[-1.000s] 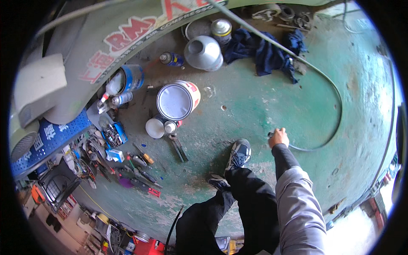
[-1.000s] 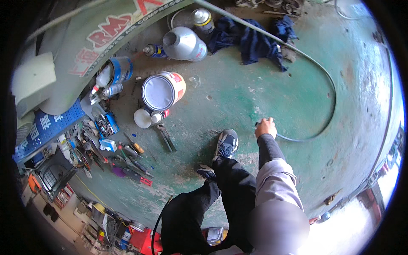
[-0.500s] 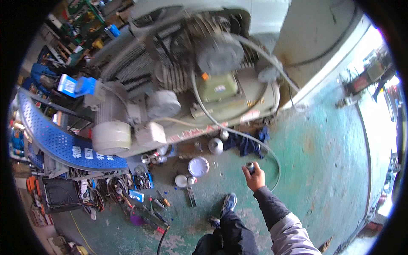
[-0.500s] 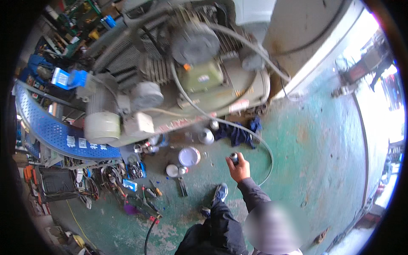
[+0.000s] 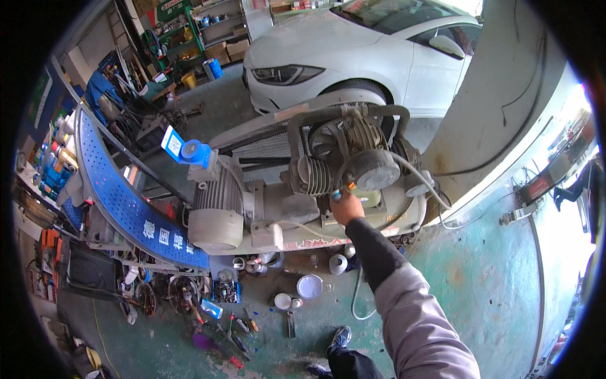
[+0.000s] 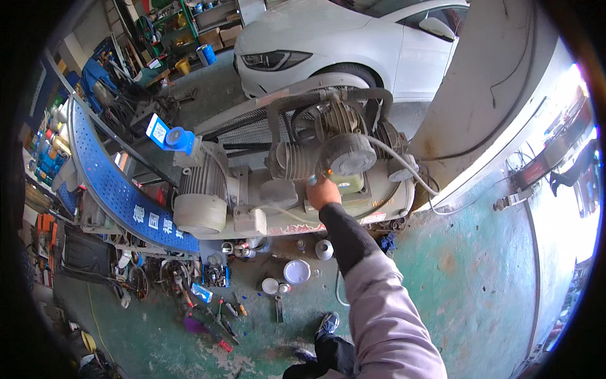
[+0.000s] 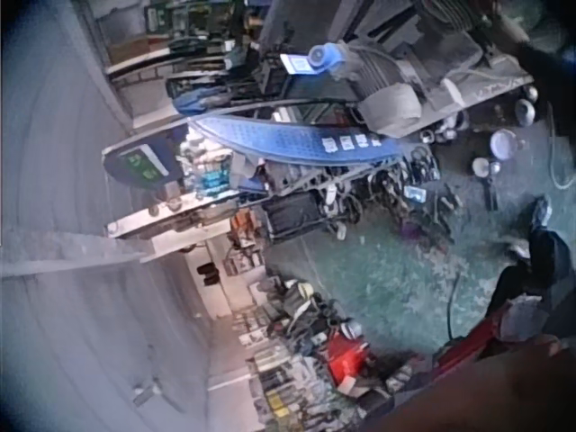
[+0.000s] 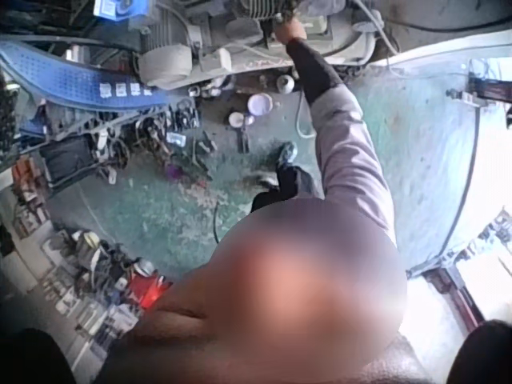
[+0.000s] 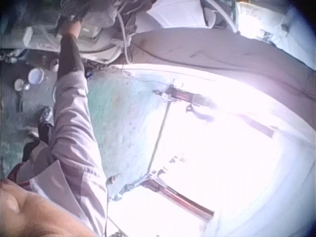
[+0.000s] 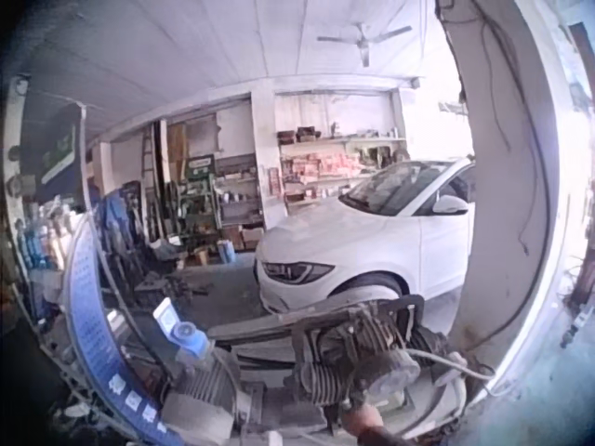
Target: The person carries a tire to a tire changer, applies lubricant to the bead with a brush, mounts the tire onto a wheel using the machine, and inflates it with an air hose. The tire is secured on the wheel and inflated to the target pressure.
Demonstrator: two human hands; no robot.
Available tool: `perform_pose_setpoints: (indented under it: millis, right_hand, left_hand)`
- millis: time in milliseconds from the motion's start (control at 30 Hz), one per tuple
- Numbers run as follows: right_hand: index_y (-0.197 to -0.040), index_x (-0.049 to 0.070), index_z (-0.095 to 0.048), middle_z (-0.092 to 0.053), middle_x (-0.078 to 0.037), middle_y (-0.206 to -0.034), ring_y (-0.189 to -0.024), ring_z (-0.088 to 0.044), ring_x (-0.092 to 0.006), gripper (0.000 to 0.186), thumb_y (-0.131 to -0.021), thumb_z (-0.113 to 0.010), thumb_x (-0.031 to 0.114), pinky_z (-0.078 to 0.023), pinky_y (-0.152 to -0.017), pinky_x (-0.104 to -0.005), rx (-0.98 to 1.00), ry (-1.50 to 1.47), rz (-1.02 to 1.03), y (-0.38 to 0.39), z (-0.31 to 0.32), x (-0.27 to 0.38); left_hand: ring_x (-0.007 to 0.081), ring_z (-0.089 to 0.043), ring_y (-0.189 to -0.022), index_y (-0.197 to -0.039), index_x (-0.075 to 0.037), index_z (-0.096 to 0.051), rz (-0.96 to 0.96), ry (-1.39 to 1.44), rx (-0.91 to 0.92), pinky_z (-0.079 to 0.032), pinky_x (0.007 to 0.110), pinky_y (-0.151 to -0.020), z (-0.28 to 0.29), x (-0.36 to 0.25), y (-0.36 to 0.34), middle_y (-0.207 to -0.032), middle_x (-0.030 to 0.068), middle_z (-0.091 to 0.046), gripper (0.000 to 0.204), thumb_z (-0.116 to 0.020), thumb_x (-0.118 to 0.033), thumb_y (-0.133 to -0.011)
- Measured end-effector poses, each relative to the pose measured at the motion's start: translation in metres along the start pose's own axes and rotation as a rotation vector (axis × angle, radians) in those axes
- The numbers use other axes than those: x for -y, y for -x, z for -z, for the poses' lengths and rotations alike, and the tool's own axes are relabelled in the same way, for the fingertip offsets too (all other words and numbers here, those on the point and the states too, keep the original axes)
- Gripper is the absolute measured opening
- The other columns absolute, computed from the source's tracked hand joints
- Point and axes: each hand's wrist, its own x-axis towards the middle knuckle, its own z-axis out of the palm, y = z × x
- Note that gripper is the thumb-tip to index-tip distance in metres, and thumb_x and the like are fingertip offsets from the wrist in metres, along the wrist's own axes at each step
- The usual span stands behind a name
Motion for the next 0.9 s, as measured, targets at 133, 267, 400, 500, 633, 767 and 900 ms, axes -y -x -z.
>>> perform_pose_setpoints:
  millis: [133, 267, 400, 500, 633, 767, 900]
  right_hand:
    - [-0.097, 0.001, -0.068, -0.072, -0.024, -0.082, -0.082, -0.072, -0.0424, 0.034, -0.083, -0.071, 0.032, -0.056, -0.075, -0.0497, -0.075, -0.101, 0.246, 0.055, 0.073, 0.044]
    - [-0.086, -0.003, -0.064, -0.065, -0.016, -0.067, -0.06, -0.063, -0.0227, 0.02, -0.083, -0.07, 0.016, -0.051, -0.059, -0.0387, -0.391, -0.257, 0.385, 0.066, 0.192, 0.072]
    - [-0.081, -0.005, -0.064, -0.058, -0.011, -0.061, -0.059, -0.055, -0.0172, 0.025, -0.086, -0.067, 0.019, -0.048, -0.06, -0.0397, -0.438, -0.177, 0.04, 0.117, 0.29, 0.073]
    - [-0.079, -0.004, -0.064, -0.058, -0.007, -0.061, -0.059, -0.054, -0.015, 0.027, -0.086, -0.066, 0.021, -0.046, -0.058, -0.0382, -0.409, -0.101, -0.04, 0.213, 0.344, 0.06]
    - [-0.075, 0.002, -0.063, -0.052, 0.004, -0.059, -0.048, -0.044, -0.007, 0.022, -0.089, -0.066, 0.019, -0.035, -0.044, -0.0306, -0.422, -0.256, -0.232, 0.367, 0.399, 0.036]
    - [-0.077, 0.004, -0.061, -0.052, 0.005, -0.061, -0.052, -0.046, -0.0066, 0.026, -0.092, -0.072, 0.022, -0.037, -0.046, -0.0293, -0.501, -0.184, -0.388, 0.517, 0.415, 0.015]
    - [-0.086, 0.0, -0.067, -0.061, 0.004, -0.073, -0.069, -0.054, -0.0067, 0.022, -0.092, -0.074, 0.02, -0.047, -0.062, -0.0293, -0.697, -0.21, -0.287, 0.674, 0.4, 0.027]
  left_hand:
    - [0.0289, -0.072, -0.074, -0.098, -0.006, -0.076, -0.006, 0.024, -0.008, -0.056, 0.045, -0.07, 0.007, 0.003, 0.0, -0.086, 0.0132, -0.075, 0.03, -0.072, -0.034, -0.088]
    - [0.0288, -0.072, -0.074, -0.097, -0.006, -0.076, -0.048, 0.014, -0.004, -0.056, 0.045, -0.069, 0.012, 0.014, 0.001, -0.085, 0.0134, -0.075, 0.03, -0.072, -0.034, -0.088]
    - [0.0287, -0.072, -0.073, -0.096, -0.005, -0.076, -0.125, -0.017, 0.009, -0.056, 0.045, -0.068, 0.02, 0.043, 0.0, -0.084, 0.0135, -0.075, 0.03, -0.073, -0.034, -0.087]
    - [0.0287, -0.072, -0.072, -0.095, -0.005, -0.076, -0.214, -0.075, 0.022, -0.056, 0.045, -0.068, 0.028, 0.089, -0.003, -0.083, 0.0137, -0.075, 0.03, -0.073, -0.034, -0.087]
    - [0.0286, -0.072, -0.072, -0.094, -0.005, -0.076, -0.469, -0.242, 0.017, -0.055, 0.045, -0.067, 0.053, 0.174, -0.005, -0.083, 0.0138, -0.075, 0.03, -0.074, -0.034, -0.087]
    - [0.0233, -0.069, -0.069, -0.09, -0.002, -0.076, -0.487, -0.097, 0.061, -0.055, 0.042, -0.066, 0.098, 0.188, -0.014, -0.078, 0.0116, -0.074, 0.03, -0.075, -0.032, -0.088]
    - [0.0165, -0.067, -0.071, -0.098, -0.001, -0.076, -0.751, -0.109, 0.097, -0.055, 0.037, -0.067, 0.141, 0.097, 0.001, -0.08, 0.0052, -0.074, 0.026, -0.072, -0.027, -0.092]
